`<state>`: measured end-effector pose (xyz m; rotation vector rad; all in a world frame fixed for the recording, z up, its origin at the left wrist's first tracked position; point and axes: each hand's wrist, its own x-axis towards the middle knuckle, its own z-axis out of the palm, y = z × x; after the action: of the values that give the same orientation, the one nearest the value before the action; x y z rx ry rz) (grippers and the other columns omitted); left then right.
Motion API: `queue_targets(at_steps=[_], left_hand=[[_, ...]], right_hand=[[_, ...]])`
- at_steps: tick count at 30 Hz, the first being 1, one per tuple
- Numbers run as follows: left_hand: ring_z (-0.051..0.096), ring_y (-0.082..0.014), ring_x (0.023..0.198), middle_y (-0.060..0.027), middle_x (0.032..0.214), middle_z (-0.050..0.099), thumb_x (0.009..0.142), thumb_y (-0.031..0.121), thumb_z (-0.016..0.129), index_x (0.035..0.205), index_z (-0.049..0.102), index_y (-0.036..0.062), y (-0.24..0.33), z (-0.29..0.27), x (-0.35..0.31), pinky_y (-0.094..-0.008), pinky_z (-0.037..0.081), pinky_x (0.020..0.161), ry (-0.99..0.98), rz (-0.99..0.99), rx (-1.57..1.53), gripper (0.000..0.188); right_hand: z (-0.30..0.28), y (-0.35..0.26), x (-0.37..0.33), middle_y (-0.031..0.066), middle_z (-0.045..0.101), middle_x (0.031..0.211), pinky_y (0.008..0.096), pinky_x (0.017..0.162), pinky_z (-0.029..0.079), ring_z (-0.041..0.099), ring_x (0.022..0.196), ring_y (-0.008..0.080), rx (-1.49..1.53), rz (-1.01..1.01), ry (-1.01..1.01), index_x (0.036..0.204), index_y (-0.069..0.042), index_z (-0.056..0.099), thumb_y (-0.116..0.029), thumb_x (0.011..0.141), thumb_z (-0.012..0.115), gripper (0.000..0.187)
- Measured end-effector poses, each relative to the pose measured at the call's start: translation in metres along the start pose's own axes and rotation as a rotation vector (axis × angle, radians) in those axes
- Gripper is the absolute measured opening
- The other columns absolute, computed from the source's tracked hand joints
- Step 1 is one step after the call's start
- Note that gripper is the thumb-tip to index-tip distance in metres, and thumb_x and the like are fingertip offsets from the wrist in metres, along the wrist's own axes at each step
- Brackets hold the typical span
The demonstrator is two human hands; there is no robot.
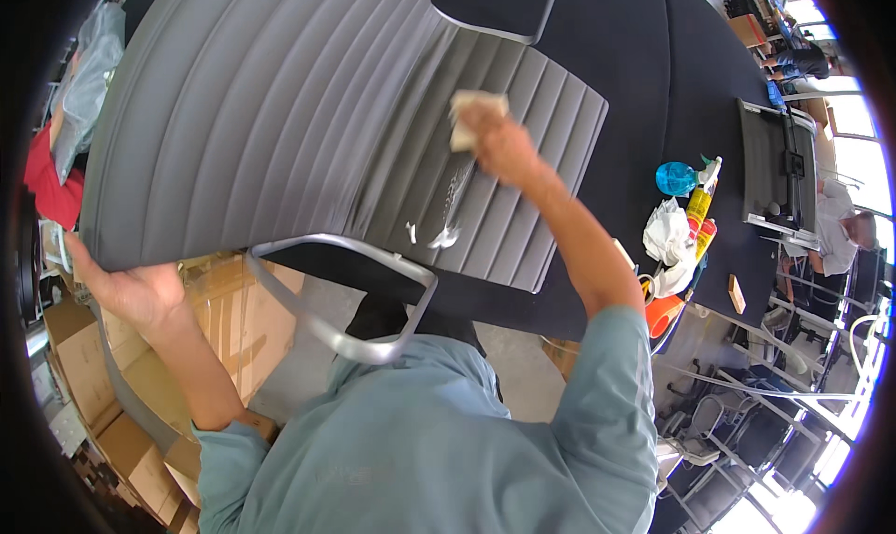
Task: Cleaning and dusting an office chair using an air duster and sponges.
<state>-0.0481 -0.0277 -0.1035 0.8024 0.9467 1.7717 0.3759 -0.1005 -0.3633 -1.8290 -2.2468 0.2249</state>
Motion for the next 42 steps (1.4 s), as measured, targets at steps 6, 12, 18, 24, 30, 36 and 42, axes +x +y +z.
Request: queue_targets(at_steps=[6, 12, 18, 24, 30, 36, 42], left_hand=[[0.057, -0.0285, 0.125, -0.0149, 0.135, 0.059, 0.096, 0.037, 0.065, 0.134, 0.055, -0.0038, 0.000, 0.006, -0.001, -0.0462, 0.044, 0.108, 0.128, -0.020, -0.025, 0.056], [0.059, -0.0282, 0.121, -0.0148, 0.130, 0.061, 0.093, 0.034, 0.066, 0.130, 0.058, -0.0048, 0.004, 0.006, -0.004, -0.0449, 0.046, 0.105, 0.173, -0.002, 0.005, 0.054], [0.058, -0.0283, 0.122, -0.0140, 0.130, 0.061, 0.093, 0.032, 0.065, 0.133, 0.056, -0.0027, 0.008, -0.012, -0.004, -0.0449, 0.047, 0.104, 0.171, 0.020, 0.010, 0.053], [0.058, -0.0259, 0.122, -0.0114, 0.131, 0.060, 0.094, 0.028, 0.064, 0.141, 0.052, 0.0062, 0.002, 0.010, -0.007, -0.0459, 0.048, 0.103, 0.060, 0.084, 0.032, 0.053], [0.058, -0.0263, 0.122, -0.0119, 0.130, 0.061, 0.095, 0.029, 0.062, 0.139, 0.052, 0.0028, 0.003, -0.012, 0.001, -0.0455, 0.048, 0.103, 0.081, 0.045, 0.002, 0.052], [0.060, -0.0272, 0.120, -0.0146, 0.129, 0.063, 0.094, 0.031, 0.064, 0.130, 0.057, -0.0041, 0.014, -0.011, 0.003, -0.0447, 0.048, 0.103, 0.043, -0.004, 0.005, 0.051], [0.062, -0.0291, 0.117, -0.0147, 0.127, 0.064, 0.092, 0.029, 0.066, 0.128, 0.058, -0.0037, 0.001, -0.004, 0.003, -0.0461, 0.048, 0.103, 0.025, 0.028, 0.011, 0.049]], right_hand=[[0.002, -0.022, 0.001, 0.0126, 0.060, 0.138, 0.0423, 0.105, 0.052, 0.056, 0.130, 0.0310, 0.044, -0.026, 0.071, 0.141, -0.009, 0.057, -0.005, 0.078, 0.068, 0.064], [-0.006, 0.038, 0.027, 0.0103, 0.062, 0.137, 0.0427, 0.101, 0.053, 0.057, 0.127, 0.0317, -0.002, -0.018, -0.003, 0.139, -0.007, 0.058, -0.013, 0.084, 0.066, 0.055], [0.013, 0.051, 0.059, 0.0067, 0.056, 0.146, 0.0403, 0.108, 0.048, 0.052, 0.137, 0.0261, -0.081, 0.094, 0.054, 0.138, -0.006, 0.059, -0.018, 0.087, 0.066, 0.053], [-0.003, 0.124, 0.047, 0.0133, 0.057, 0.141, 0.0420, 0.102, 0.052, 0.053, 0.134, 0.0300, -0.152, 0.151, 0.299, 0.141, -0.004, 0.053, -0.012, 0.083, 0.068, 0.060], [-0.014, 0.039, -0.013, 0.0129, 0.056, 0.146, 0.0416, 0.103, 0.053, 0.052, 0.136, 0.0309, 0.014, 0.128, 0.129, 0.139, -0.005, 0.056, -0.007, 0.081, 0.068, 0.059], [-0.024, 0.104, 0.041, 0.0130, 0.053, 0.148, 0.0425, 0.110, 0.047, 0.049, 0.137, 0.0348, -0.120, 0.110, 0.322, 0.140, -0.006, 0.056, -0.011, 0.089, 0.064, 0.052], [0.027, -0.004, 0.043, 0.0127, 0.067, 0.121, 0.0424, 0.096, 0.054, 0.065, 0.114, 0.0297, 0.157, -0.172, 0.189, 0.115, -0.009, 0.066, -0.019, 0.088, 0.063, 0.028]])
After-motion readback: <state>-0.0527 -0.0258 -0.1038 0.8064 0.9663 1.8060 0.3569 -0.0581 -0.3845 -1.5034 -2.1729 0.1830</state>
